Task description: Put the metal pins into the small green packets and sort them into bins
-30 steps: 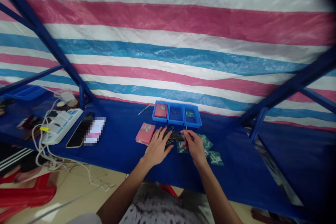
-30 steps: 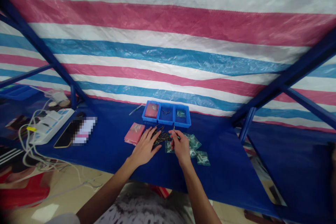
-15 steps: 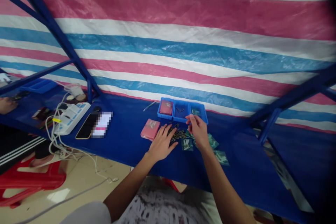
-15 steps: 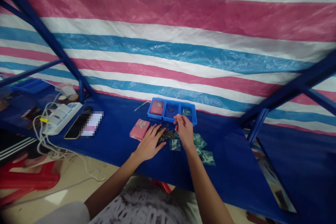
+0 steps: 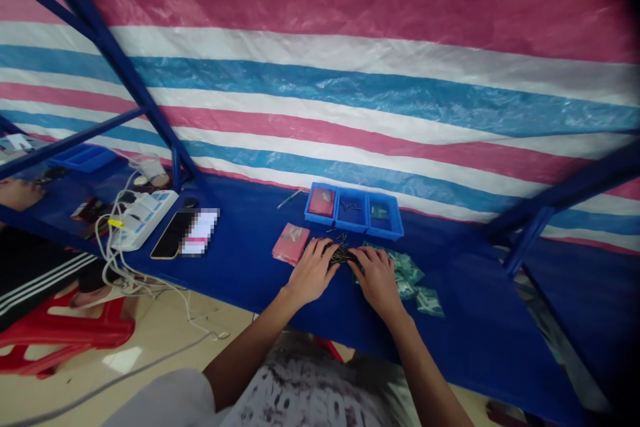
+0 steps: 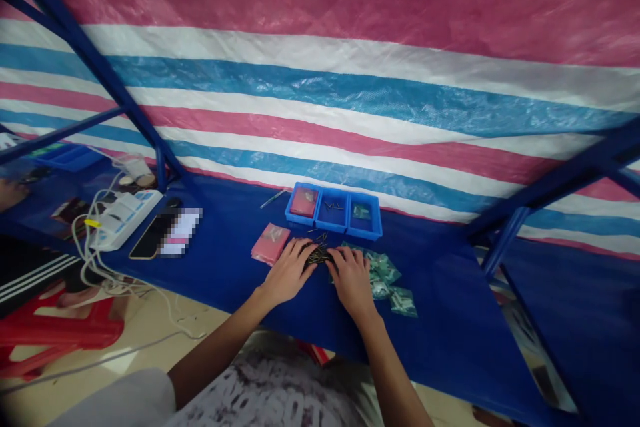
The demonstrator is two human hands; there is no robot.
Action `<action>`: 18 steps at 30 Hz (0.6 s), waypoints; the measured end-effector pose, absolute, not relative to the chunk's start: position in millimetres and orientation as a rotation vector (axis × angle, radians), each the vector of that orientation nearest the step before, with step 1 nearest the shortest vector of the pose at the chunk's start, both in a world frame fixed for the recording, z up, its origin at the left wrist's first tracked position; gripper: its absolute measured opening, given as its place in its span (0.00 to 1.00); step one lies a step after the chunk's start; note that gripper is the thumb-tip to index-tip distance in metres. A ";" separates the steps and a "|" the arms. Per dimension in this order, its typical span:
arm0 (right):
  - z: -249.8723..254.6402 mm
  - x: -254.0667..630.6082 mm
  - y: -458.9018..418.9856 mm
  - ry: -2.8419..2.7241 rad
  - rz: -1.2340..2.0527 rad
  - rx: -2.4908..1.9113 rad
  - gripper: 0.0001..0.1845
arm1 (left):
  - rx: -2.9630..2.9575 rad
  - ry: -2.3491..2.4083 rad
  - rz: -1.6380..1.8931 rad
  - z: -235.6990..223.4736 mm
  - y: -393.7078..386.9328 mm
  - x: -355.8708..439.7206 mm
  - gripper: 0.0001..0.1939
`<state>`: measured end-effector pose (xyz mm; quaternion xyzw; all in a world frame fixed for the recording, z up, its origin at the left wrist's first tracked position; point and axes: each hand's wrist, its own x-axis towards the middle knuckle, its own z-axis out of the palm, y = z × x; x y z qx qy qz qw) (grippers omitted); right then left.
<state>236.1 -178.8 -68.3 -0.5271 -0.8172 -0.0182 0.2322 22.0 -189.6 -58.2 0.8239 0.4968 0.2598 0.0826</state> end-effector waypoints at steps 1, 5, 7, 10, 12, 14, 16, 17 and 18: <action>-65.7 235.1 -178.4 -2.250 -0.056 -1.446 0.15 | 2.460 1.484 0.778 -58.0 -189.6 22.0 0.22; -58.4 232.6 -175.8 -2.273 -0.067 -1.439 0.15 | 2.461 1.482 0.776 -58.0 -189.4 22.6 0.20; -57.4 232.2 -175.1 -2.287 -0.062 -1.429 0.15 | 2.454 1.485 0.784 -57.9 -189.5 22.8 0.19; -57.8 232.5 -175.0 -2.291 -0.052 -1.414 0.15 | 2.446 1.482 0.796 -57.1 -190.0 22.8 0.19; -58.6 233.3 -175.4 -2.276 -0.050 -1.407 0.17 | 2.448 1.481 0.796 -56.3 -190.4 22.7 0.19; -59.4 234.5 -175.9 -2.252 -0.048 -1.400 0.17 | 2.451 1.480 0.794 -56.0 -190.6 22.8 0.20; -59.9 235.8 -176.2 -2.240 -0.042 -1.392 0.18 | 2.453 1.484 0.786 -56.1 -190.6 23.4 0.20; -60.0 236.4 -176.4 -2.243 -0.040 -1.388 0.18 | 2.458 1.488 0.778 -56.3 -190.6 23.8 0.20; -60.0 236.8 -176.5 -2.246 -0.039 -1.386 0.18 | 2.464 1.493 0.769 -56.6 -190.7 24.3 0.20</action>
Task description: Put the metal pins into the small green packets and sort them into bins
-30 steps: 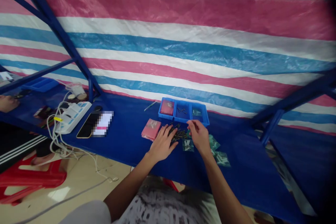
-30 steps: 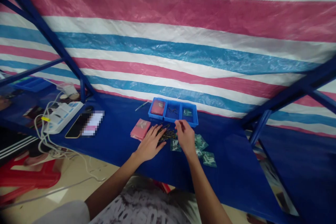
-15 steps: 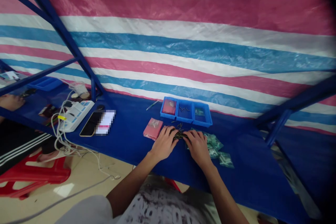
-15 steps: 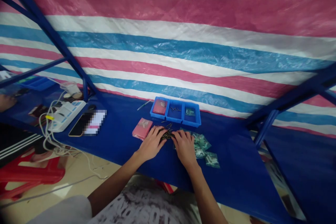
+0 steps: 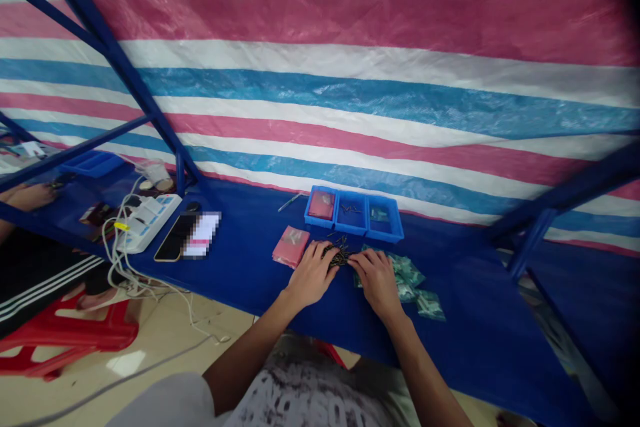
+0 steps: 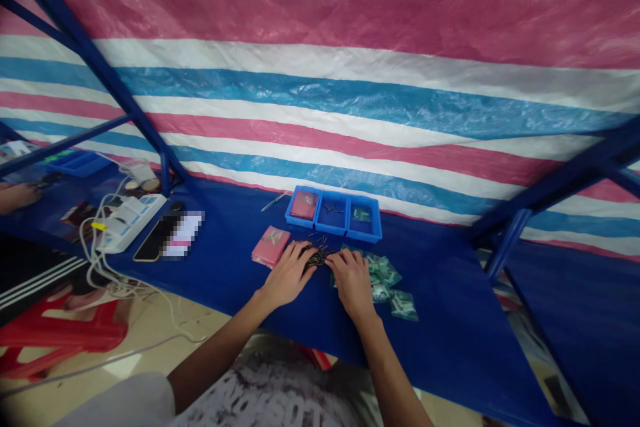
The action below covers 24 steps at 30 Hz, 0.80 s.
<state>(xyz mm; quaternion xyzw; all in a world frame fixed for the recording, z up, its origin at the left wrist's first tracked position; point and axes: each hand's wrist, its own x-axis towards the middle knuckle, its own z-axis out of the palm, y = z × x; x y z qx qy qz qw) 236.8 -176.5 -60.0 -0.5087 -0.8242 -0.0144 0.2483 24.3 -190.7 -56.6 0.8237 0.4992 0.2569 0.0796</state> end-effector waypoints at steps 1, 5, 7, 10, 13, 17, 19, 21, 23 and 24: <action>-59.7 237.0 -176.7 -2.248 -0.040 -1.388 0.18 | 2.472 1.497 0.761 -56.8 -190.8 24.8 0.21; -57.7 235.9 -177.5 -2.235 -0.041 -1.403 0.18 | 2.486 1.489 0.754 -56.4 -191.5 26.2 0.23; -56.9 234.8 -177.4 -2.235 -0.039 -1.396 0.18 | 2.486 1.487 0.756 -55.4 -191.9 26.0 0.25; -56.4 233.7 -177.0 -2.224 -0.031 -1.400 0.18 | 2.488 1.487 0.750 -53.9 -192.1 25.3 0.24; -56.7 233.3 -177.3 -2.175 0.018 -1.414 0.20 | 2.499 1.489 0.733 -53.5 -192.4 25.0 0.23; -60.6 234.4 -178.7 -2.066 0.082 -1.412 0.19 | 2.504 1.491 0.733 -55.7 -192.3 26.1 0.23; -63.8 235.0 -179.2 -2.043 0.088 -1.420 0.19 | 2.503 1.487 0.743 -57.5 -191.8 26.6 0.23; -67.3 234.9 -178.9 -2.037 0.090 -1.440 0.19 | 2.496 1.481 0.747 -58.9 -191.3 26.3 0.24; -70.8 233.5 -177.8 -2.022 0.078 -1.475 0.20 | 2.486 1.460 0.752 -59.3 -190.6 25.0 0.25; -72.4 232.3 -177.2 -2.003 0.061 -1.499 0.20 | 2.480 1.444 0.763 -59.2 -190.3 24.0 0.25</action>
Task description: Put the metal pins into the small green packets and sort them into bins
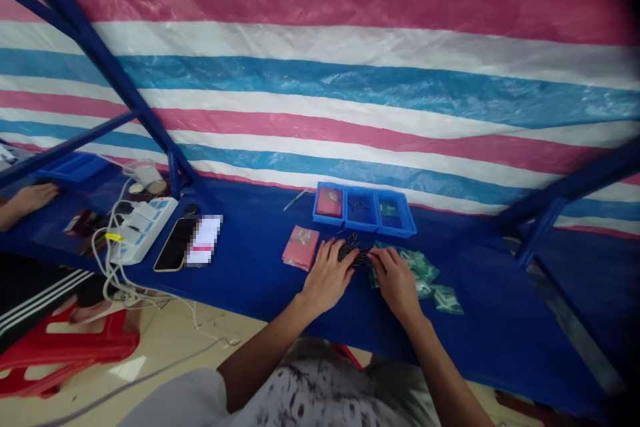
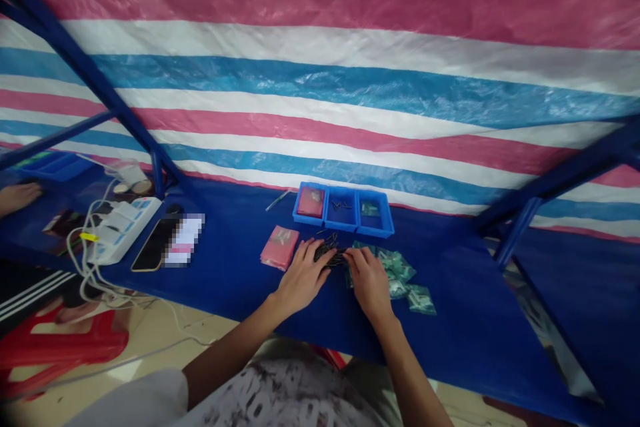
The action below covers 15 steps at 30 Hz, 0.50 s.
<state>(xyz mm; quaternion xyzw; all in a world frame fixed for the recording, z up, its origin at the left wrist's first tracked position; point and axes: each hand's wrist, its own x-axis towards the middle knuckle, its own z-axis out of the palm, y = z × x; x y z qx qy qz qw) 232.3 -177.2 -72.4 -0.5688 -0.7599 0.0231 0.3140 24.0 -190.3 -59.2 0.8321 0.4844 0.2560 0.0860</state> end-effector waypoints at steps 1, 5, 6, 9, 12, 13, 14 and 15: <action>-73.9 230.8 -176.7 -1.993 0.052 -1.512 0.19 | 2.472 1.425 0.772 -58.8 -190.1 22.8 0.25; -77.1 225.3 -177.0 -1.934 0.028 -1.566 0.19 | 2.428 1.387 0.753 -56.1 -190.2 17.7 0.25; -76.9 224.7 -177.5 -1.918 0.021 -1.575 0.18 | 2.423 1.378 0.744 -55.7 -190.5 16.7 0.25; -74.0 225.0 -178.8 -1.880 0.024 -1.565 0.16 | 2.417 1.335 0.737 -56.3 -192.4 14.7 0.24; -69.9 225.9 -178.9 -1.869 0.074 -1.510 0.14 | 2.419 1.302 0.746 -58.4 -194.6 13.5 0.23; -68.9 226.0 -178.8 -1.862 0.090 -1.498 0.13 | 2.420 1.299 0.745 -59.0 -195.2 13.1 0.23; -68.4 226.0 -178.8 -1.853 0.100 -1.494 0.13 | 2.421 1.298 0.744 -59.6 -195.6 12.7 0.22; -68.4 226.0 -178.8 -1.843 0.108 -1.497 0.13 | 2.423 1.300 0.740 -59.9 -195.9 12.2 0.22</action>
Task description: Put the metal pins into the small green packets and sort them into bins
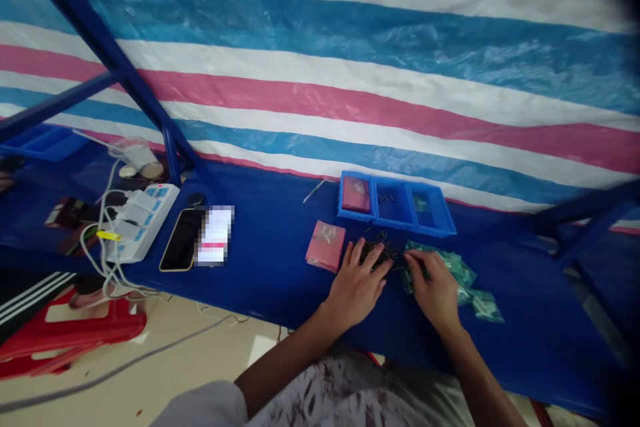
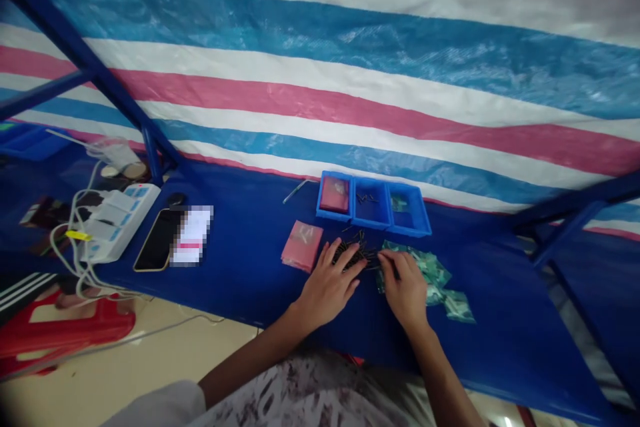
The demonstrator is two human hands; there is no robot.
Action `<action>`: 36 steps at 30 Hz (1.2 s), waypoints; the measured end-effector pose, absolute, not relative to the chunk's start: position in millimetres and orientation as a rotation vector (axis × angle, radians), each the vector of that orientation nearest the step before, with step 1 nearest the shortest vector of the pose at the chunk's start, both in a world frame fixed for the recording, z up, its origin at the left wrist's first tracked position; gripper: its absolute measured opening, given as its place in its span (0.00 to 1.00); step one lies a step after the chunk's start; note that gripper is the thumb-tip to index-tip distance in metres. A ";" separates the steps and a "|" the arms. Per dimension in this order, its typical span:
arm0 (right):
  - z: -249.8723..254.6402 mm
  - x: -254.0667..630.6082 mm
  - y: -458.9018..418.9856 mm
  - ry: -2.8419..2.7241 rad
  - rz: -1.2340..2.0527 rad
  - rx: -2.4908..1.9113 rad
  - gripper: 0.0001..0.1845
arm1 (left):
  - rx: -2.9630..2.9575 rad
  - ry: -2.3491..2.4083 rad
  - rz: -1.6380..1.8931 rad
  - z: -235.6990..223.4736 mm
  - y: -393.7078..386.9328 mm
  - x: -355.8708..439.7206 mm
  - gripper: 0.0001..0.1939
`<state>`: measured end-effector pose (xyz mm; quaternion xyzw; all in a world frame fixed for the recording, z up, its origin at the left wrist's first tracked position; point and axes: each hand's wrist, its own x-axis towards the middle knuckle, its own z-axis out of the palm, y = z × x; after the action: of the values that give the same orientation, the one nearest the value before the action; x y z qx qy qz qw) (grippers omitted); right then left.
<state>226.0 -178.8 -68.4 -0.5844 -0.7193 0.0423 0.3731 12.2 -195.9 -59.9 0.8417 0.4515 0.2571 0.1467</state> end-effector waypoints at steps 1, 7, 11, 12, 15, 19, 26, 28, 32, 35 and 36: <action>-68.8 226.1 -179.1 -1.828 0.109 -1.507 0.14 | 2.427 1.302 0.733 -60.2 -196.0 11.9 0.22; -74.7 229.2 -182.0 -1.691 0.091 -1.654 0.20 | 2.475 1.322 0.688 -59.4 -195.3 11.0 0.22; -75.6 231.8 -182.6 -1.622 0.021 -1.699 0.23 | 2.485 1.329 0.664 -56.7 -195.2 10.6 0.22; -75.9 232.3 -182.6 -1.608 0.015 -1.709 0.23 | 2.486 1.329 0.657 -56.0 -195.1 10.5 0.22; -77.4 233.8 -182.1 -1.579 0.002 -1.720 0.23 | 2.492 1.326 0.646 -55.0 -194.3 10.6 0.22; -78.3 233.5 -181.1 -1.564 -0.002 -1.721 0.23 | 2.497 1.326 0.634 -56.0 -193.8 10.8 0.22; -71.8 231.3 -177.9 -1.606 0.099 -1.773 0.29 | 2.509 1.333 0.590 -56.4 -194.1 10.5 0.24; -72.4 231.9 -177.9 -1.593 0.146 -1.771 0.31 | 2.509 1.335 0.582 -55.5 -194.1 10.6 0.24; -75.3 231.9 -180.8 -1.455 0.200 -1.794 0.28 | 2.486 1.346 0.583 -54.3 -193.9 11.8 0.24; -75.0 230.5 -182.3 -1.419 0.258 -1.773 0.22 | 2.456 1.362 0.592 -54.0 -193.8 13.4 0.24; -74.3 230.2 -182.1 -1.414 0.264 -1.758 0.20 | 2.450 1.366 0.591 -53.9 -193.7 13.8 0.24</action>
<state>230.2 -182.1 -74.3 -0.7018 -0.5646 0.1056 0.4214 13.8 -193.7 -53.9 0.8466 0.4721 0.2041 0.1371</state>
